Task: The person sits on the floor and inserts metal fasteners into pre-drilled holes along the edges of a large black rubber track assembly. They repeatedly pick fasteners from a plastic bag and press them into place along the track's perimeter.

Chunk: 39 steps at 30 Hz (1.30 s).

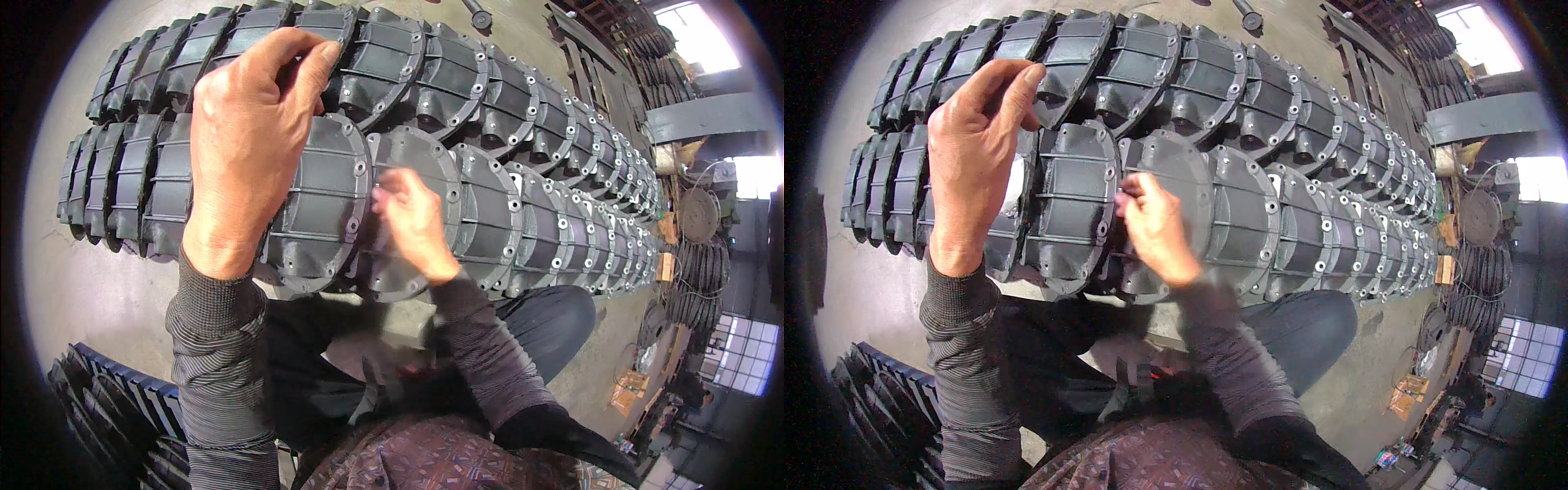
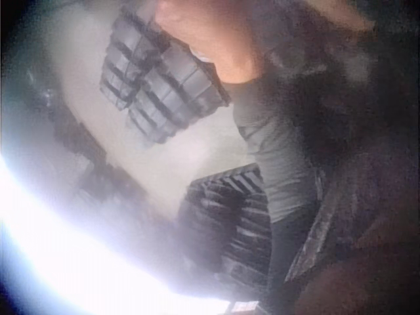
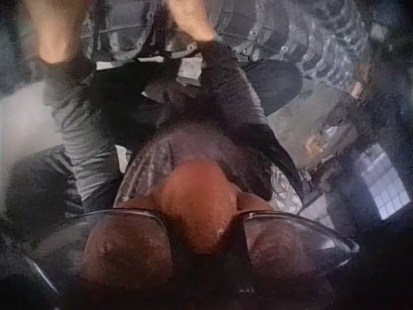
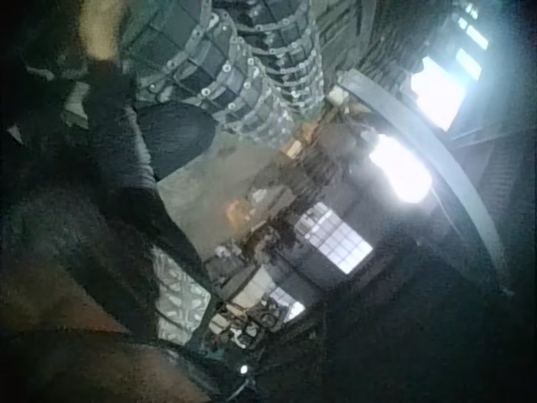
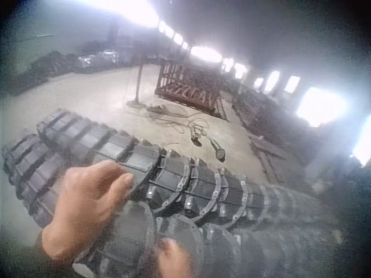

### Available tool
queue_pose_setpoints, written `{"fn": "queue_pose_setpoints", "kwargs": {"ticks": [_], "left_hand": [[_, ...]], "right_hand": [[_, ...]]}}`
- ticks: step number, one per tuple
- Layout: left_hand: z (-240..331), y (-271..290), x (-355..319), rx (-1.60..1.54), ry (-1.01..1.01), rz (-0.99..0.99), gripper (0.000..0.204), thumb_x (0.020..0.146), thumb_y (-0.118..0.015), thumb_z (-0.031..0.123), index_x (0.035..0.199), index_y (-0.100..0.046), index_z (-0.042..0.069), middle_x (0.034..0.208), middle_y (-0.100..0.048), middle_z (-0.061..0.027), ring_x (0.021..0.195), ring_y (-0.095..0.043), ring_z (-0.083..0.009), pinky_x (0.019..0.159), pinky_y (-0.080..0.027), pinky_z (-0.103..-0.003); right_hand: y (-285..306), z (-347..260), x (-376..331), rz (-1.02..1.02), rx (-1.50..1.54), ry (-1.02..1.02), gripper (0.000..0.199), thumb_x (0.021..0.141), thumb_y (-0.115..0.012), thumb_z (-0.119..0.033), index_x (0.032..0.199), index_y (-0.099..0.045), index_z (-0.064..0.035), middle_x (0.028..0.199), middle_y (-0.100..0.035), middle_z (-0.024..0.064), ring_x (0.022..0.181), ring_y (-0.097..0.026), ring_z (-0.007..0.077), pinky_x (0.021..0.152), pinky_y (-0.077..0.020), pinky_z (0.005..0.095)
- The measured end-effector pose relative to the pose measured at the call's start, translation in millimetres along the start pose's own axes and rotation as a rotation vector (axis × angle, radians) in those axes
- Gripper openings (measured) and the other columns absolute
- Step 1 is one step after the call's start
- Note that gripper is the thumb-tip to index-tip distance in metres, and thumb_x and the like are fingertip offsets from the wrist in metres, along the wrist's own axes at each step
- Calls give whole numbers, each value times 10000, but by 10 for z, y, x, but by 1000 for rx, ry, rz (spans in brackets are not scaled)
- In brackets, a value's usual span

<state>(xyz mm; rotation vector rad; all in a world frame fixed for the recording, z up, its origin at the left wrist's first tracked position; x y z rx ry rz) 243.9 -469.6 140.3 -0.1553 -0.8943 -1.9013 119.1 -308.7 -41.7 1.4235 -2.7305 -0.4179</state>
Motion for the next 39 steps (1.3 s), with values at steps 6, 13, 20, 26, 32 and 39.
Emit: {"fn": "queue_pose_setpoints", "kwargs": {"ticks": [6, 13, 20, 26, 32, 39], "left_hand": [[-37, -20, 13, 52, -10, -2, 236, 1009, -694, 234, 1064, -735, 9, 734, -689, -42, 667, -644, -73, 622, -480, -224], [-75, 41, 15, 10, -2, -7, 238, 1009, -692, 243, 1054, -736, 14, 696, -670, -40, 644, -644, -80, 618, -494, -240], [-60, 148, 25, 0, -28, 46, 224, 1002, -701, 238, 1037, -749, 22, 676, -671, -58, 612, -638, -95, 597, -501, -261], [19, 257, 40, 49, -170, 163, 210, 943, -712, 177, 827, -679, 6, 699, -663, -196, 647, -675, -391, 580, -521, -443], [-30, 284, 83, 10, -121, 162, 204, 948, -704, 181, 828, -673, 19, 719, -662, -208, 681, -673, -405, 613, -531, -457], [-106, 273, 63, 147, -122, 184, 238, 941, -699, 200, 801, -653, 13, 695, -648, -212, 675, -662, -424, 624, -528, -491]], "right_hand": [[343, 162, 269, 103, -134, 133, 192, 971, -633, -86, 1095, -707, 39, 921, -721, 110, 726, -697, 156, 634, -553, 311], [510, 310, 1009, 87, -623, 343, 97, 908, -660, -11, 980, -690, 47, 789, -704, 137, 677, -697, 191, 643, -558, 336], [460, 239, 1094, -72, -870, 476, 115, 863, -715, -45, 966, -702, 3, 931, -693, 172, 904, -687, 369, 806, -542, 438], [377, 186, 1110, -171, -1026, 561, 91, 882, -675, -44, 961, -678, 1, 895, -642, 181, 874, -658, 405, 764, -529, 478], [341, 154, 1203, -258, -1080, 575, 62, 881, -658, -34, 903, -631, 17, 860, -629, 205, 852, -652, 422, 755, -527, 490], [524, 266, 1154, -138, -741, 150, 200, 883, -627, -136, 1004, -690, 10, 953, -705, 193, 883, -690, 338, 811, -544, 405]]}}
Point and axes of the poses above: each hand's wrist, its own x-axis towards the middle knuckle, its own y-axis out of the back of the hand, z = x × y, the point moved 4 cm from there along x, towards the middle knuckle
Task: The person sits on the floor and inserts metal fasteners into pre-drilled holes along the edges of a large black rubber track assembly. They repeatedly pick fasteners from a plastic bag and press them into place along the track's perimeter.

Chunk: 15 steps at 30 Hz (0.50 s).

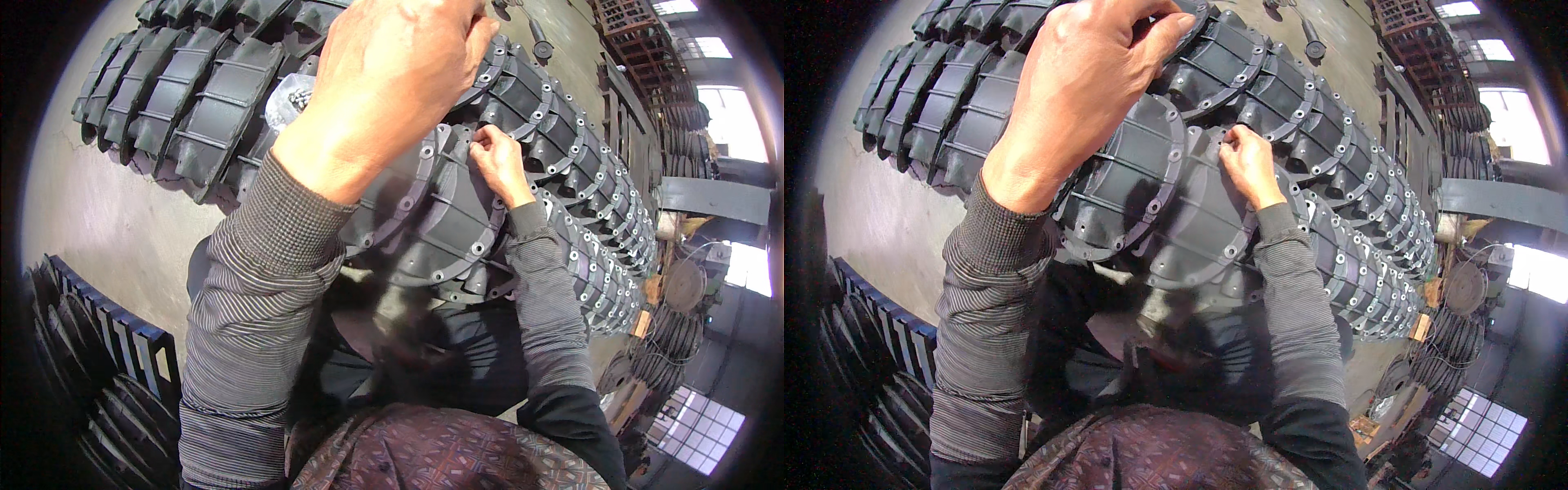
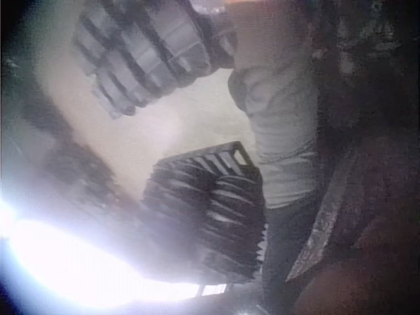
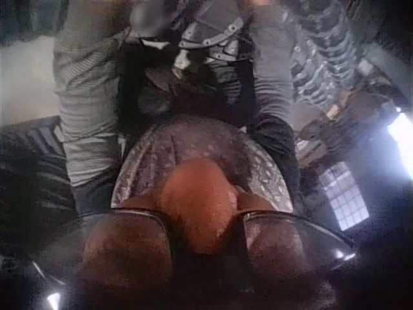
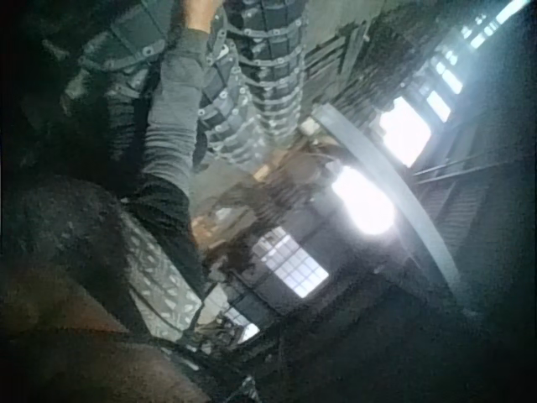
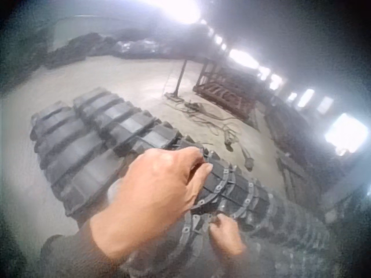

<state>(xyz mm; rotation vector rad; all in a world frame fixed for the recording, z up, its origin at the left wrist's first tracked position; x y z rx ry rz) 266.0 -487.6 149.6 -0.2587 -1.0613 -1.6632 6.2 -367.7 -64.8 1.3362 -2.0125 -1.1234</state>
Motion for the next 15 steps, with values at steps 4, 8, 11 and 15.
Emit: {"fn": "queue_pose_setpoints", "kwargs": {"ticks": [4, 8, 11, 15], "left_hand": [[-37, 26, 13, -24, 1, 28, 237, 937, -701, 197, 797, -666, 9, 698, -651, -227, 687, -666, -431, 633, -538, -487], [-73, 80, 55, 17, 3, 69, 246, 934, -705, 192, 789, -675, -4, 711, -660, -236, 689, -675, -424, 639, -545, -478], [-101, 87, 75, -9, 9, 51, 254, 932, -705, 189, 783, -670, -14, 713, -663, -236, 686, -679, -421, 638, -546, -476], [-114, 104, 67, 5, -28, 69, 243, 930, -694, 168, 774, -665, -16, 711, -662, -237, 688, -682, -422, 640, -547, -479]], "right_hand": [[49, 30, -74, 84, -12, 97, 293, 915, -620, -95, 1175, -716, 0, 831, -700, 59, 725, -657, 128, 689, -536, 290], [68, 20, -105, 68, 52, 120, 231, 939, -629, -96, 1130, -718, -1, 893, -713, 91, 783, -680, 175, 736, -544, 310], [55, 28, -109, 32, 72, -10, 194, 925, -664, -87, 1095, -725, -14, 967, -726, 130, 835, -702, 238, 778, -552, 336], [40, -89, -76, 131, -39, 210, 162, 906, -722, -71, 1055, -731, -9, 923, -732, 91, 794, -698, 190, 752, -555, 313]]}}
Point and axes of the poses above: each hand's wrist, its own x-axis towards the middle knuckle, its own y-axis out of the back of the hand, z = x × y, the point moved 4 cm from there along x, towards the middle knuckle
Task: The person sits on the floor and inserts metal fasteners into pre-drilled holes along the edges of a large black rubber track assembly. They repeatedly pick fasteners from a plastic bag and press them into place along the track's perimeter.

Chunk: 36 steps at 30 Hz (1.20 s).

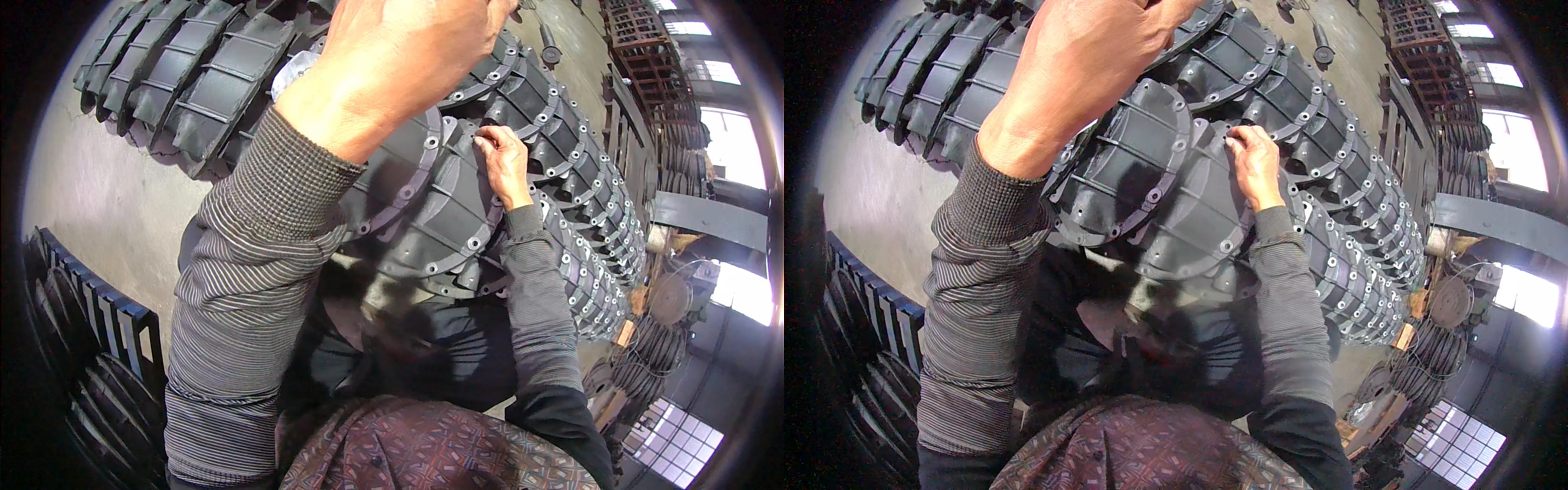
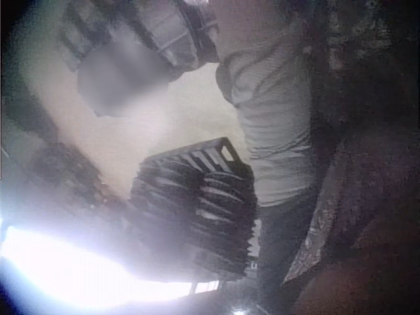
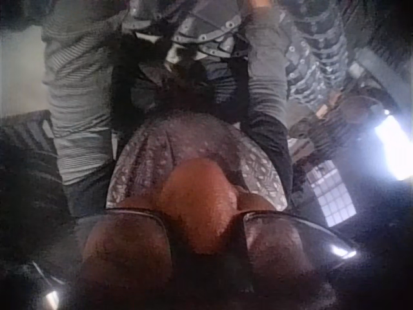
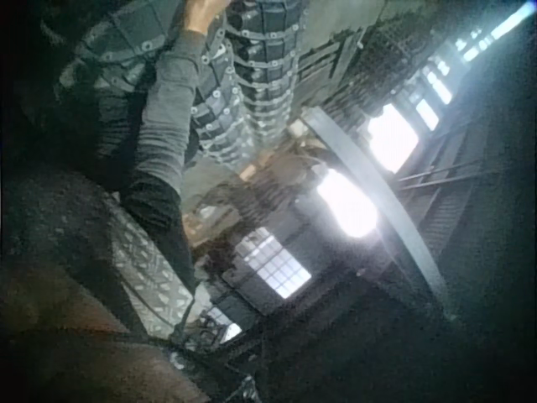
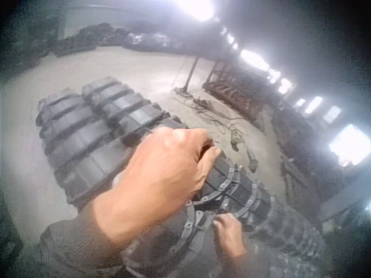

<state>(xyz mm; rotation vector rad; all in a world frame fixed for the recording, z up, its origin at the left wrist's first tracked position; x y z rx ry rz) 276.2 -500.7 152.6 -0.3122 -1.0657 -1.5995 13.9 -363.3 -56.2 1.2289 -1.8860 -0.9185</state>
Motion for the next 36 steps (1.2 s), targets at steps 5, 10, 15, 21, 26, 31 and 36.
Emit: {"fn": "queue_pose_setpoints", "kwargs": {"ticks": [5, 10, 15, 21, 26, 31, 36], "left_hand": [[-4, -1, 1, -69, 1, -9, 225, 925, -680, 137, 764, -661, -19, 694, -650, -246, 676, -681, -425, 638, -547, -480], [-5, -7, 7, -114, 24, -42, 224, 922, -680, 126, 754, -660, -20, 686, -647, -254, 669, -681, -427, 632, -546, -478], [2, -6, -9, -98, 23, -19, 211, 930, -681, 133, 781, -665, -15, 695, -654, -247, 664, -677, -428, 619, -542, -477], [29, 29, -21, -81, -5, 45, 224, 938, -691, 161, 793, -661, -6, 696, -655, -237, 660, -674, -424, 603, -535, -476], [9, 31, -10, -33, 12, 18, 243, 944, -696, 185, 791, -661, 0, 686, -652, -234, 645, -672, -414, 594, -535, -468], [-6, 11, -5, -52, 49, -19, 244, 949, -697, 191, 801, -668, -2, 682, -655, -232, 631, -674, -405, 588, -539, -458], [-20, -6, 14, -84, 124, -100, 245, 951, -697, 186, 803, -670, -7, 685, -660, -230, 624, -675, -399, 590, -543, -455]], "right_hand": [[-59, 27, 8, 19, -44, 50, 145, 870, -747, -55, 1006, -739, -6, 948, -732, 110, 866, -710, 237, 797, -553, 336], [-77, -46, 27, 20, -159, 242, 143, 839, -698, -9, 979, -724, -24, 928, -684, 137, 902, -676, 338, 801, -546, 418], [-98, -109, 101, -66, -331, 347, 101, 852, -688, -21, 953, -691, -23, 911, -653, 146, 920, -653, 356, 801, -536, 444], [-110, -114, 138, -77, -336, 219, 94, 868, -708, -50, 937, -679, 6, 898, -659, 204, 885, -667, 415, 779, -528, 482], [-113, -88, 108, -62, -235, 127, 83, 880, -690, -39, 953, -683, 2, 934, -670, 199, 909, -671, 404, 797, -534, 467], [-82, -104, 70, -64, -211, 300, 70, 887, -668, -25, 957, -675, -21, 913, -639, 174, 911, -653, 389, 804, -528, 472], [-91, -76, 84, -71, -269, 302, 77, 884, -687, -51, 948, -649, -30, 903, -634, 166, 908, -649, 377, 787, -527, 471]]}}
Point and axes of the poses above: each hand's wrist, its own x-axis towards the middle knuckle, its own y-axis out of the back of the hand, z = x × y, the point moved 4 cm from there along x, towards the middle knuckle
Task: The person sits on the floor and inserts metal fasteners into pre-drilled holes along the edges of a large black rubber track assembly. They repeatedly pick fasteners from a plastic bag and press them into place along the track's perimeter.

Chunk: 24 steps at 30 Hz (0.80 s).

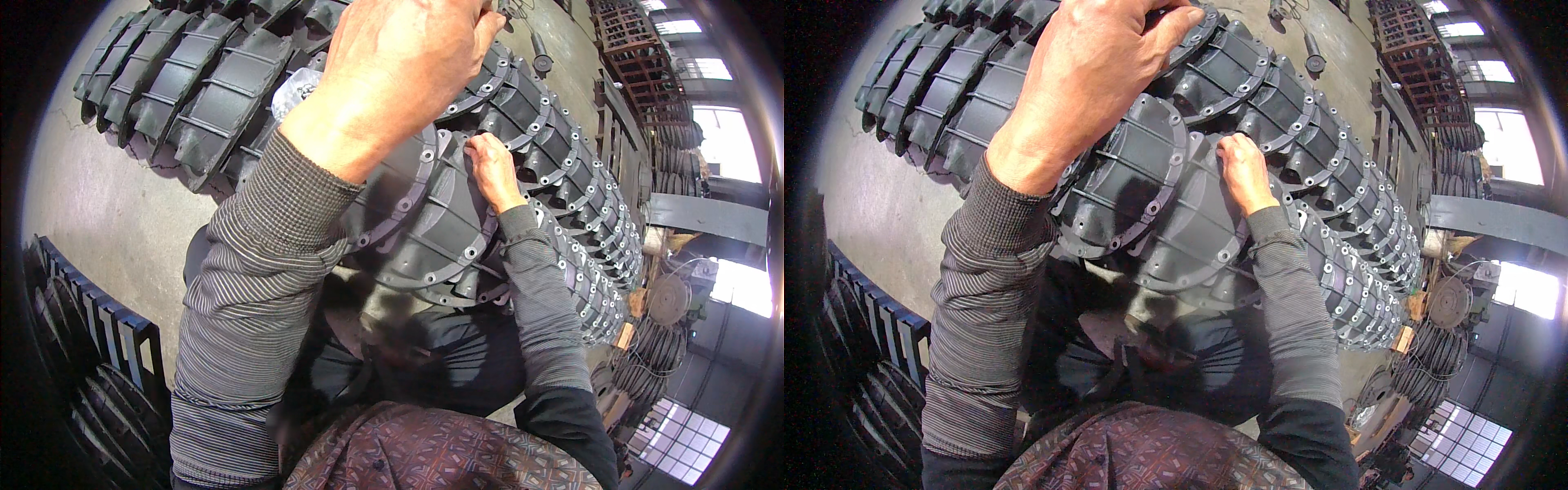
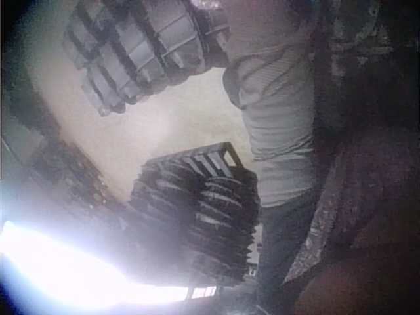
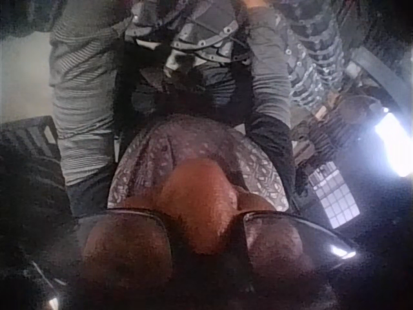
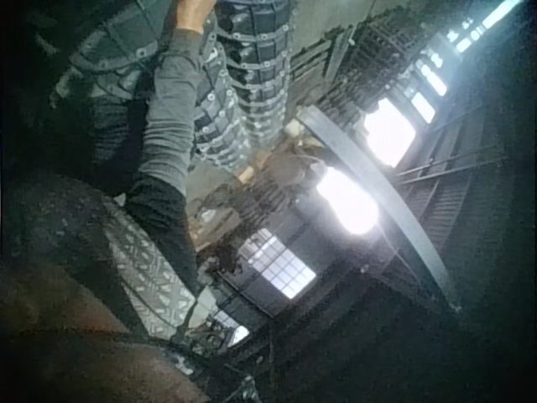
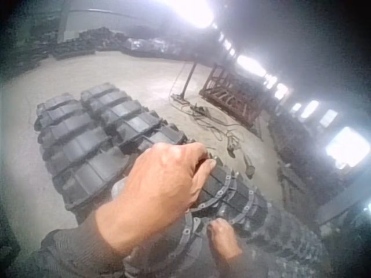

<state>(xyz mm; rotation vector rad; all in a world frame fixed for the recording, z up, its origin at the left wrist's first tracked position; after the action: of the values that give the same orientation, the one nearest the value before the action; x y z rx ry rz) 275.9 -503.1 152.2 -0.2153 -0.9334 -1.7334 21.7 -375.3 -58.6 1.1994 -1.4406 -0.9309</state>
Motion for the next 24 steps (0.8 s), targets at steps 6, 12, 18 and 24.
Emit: {"fn": "queue_pose_setpoints", "kwargs": {"ticks": [6, 12, 18, 24], "left_hand": [[23, 34, -28, -29, -43, 49, 233, 953, -694, 183, 820, -677, -7, 694, -665, -230, 639, -680, -403, 600, -548, -456], [16, 3, -37, 0, -41, 58, 234, 956, -686, 190, 822, -675, -2, 708, -667, -238, 667, -683, -422, 615, -553, -471], [19, 13, -41, -19, -42, 66, 243, 955, -685, 200, 814, -668, 3, 719, -668, -240, 682, -680, -436, 625, -551, -487], [3, 28, -59, -12, -51, 95, 238, 947, -683, 203, 810, -659, 9, 725, -661, -237, 700, -674, -438, 636, -546, -492]], "right_hand": [[-26, -9, 41, -52, -166, -45, 139, 907, -698, -144, 923, -626, -26, 918, -653, 171, 890, -657, 367, 778, -535, 475], [-68, -49, 107, -89, -355, 14, 233, 954, -658, -262, 900, -646, -36, 880, -685, 158, 845, -687, 349, 752, -565, 468], [-122, -9, 161, -123, -350, -99, 285, 975, -640, -317, 878, -671, -51, 827, -714, 170, 811, -718, 355, 736, -575, 461], [-67, 7, 103, -74, -124, -253, 272, 953, -688, -288, 895, -649, -26, 891, -706, 196, 859, -694, 399, 755, -547, 473]]}}
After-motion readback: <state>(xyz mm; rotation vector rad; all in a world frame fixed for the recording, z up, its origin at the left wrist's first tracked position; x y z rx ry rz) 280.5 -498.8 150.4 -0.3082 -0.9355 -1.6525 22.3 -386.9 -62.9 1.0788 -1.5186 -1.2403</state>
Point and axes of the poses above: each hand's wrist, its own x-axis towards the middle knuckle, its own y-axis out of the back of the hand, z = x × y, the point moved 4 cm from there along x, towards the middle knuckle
